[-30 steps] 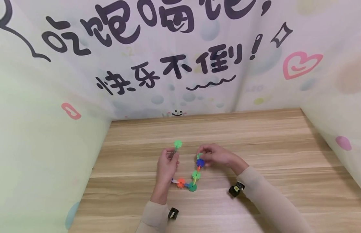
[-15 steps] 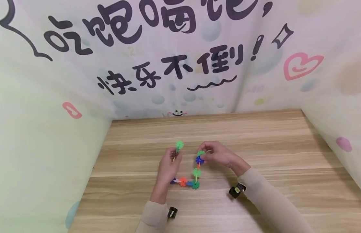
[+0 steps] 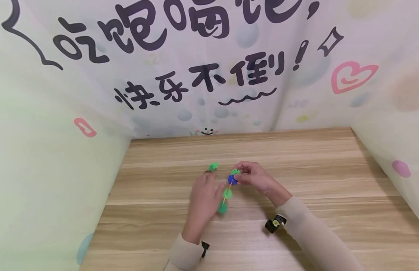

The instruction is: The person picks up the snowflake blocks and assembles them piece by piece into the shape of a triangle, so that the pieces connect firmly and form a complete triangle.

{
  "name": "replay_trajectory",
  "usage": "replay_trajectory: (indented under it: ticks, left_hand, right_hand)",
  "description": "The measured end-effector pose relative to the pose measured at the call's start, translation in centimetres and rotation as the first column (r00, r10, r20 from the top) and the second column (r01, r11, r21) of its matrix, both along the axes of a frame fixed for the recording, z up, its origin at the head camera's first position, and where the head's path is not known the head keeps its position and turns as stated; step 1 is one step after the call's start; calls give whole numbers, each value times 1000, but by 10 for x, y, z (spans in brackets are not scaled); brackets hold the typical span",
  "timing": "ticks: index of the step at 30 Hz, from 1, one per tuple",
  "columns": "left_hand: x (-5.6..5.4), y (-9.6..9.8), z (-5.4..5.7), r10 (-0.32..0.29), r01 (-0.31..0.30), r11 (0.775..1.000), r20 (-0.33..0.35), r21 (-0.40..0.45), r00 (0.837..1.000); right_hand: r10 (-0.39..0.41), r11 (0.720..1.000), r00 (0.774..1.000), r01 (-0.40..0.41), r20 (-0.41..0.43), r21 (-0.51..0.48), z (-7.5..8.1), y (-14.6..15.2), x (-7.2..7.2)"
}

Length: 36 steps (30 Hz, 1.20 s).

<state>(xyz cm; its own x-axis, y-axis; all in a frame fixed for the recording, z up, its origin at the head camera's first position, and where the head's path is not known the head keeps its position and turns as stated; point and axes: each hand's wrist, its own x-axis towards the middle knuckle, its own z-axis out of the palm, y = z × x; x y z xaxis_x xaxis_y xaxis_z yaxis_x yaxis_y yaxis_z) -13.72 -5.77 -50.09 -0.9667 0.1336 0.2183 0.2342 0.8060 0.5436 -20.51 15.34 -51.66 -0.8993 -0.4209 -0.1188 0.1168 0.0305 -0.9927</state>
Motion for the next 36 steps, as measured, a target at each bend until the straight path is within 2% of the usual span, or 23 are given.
replay_trajectory:
  ticks: [5, 7, 10, 16, 21, 23, 26, 31, 36]
  left_hand:
    - [5, 15, 4, -83, 85, 995, 41, -54, 996]
    - [7, 18, 4, -97, 100, 994, 58, -53, 994]
    - [7, 21, 6, -110, 112, 992, 44, -57, 993]
    - [9, 23, 8, -98, 91, 991, -61, -101, 993]
    - [10, 22, 11, -80, 61, 989, -140, -133, 987]
    - [10, 22, 11, -75, 52, 988, -150, -146, 986]
    - [10, 21, 12, -78, 59, 987, -125, -147, 989]
    - [9, 21, 13, -90, 79, 988, -84, -131, 992]
    - [9, 20, 13, -91, 79, 989, -93, -129, 991]
  right_hand:
    - [-12, 999, 1000, 11, -4, -46, 8, -4, 3]
    - [-16, 997, 1000, 15, -6, -70, 13, -6, 5]
    - [-11, 996, 1000, 9, -29, -90, 18, -8, 6]
    - [-5, 994, 998, -3, -70, -111, 22, -6, 8]
    - [-26, 976, 1000, 29, 16, -218, 21, -4, 8]
    - [-21, 968, 999, 32, 46, -249, 21, -3, 8]
    - [-9, 965, 998, 23, 56, -261, 20, -3, 8]
    - [-3, 975, 1000, 3, 1, -223, 22, -2, 7]
    - [40, 989, 992, -56, -122, -133, 23, 0, 7]
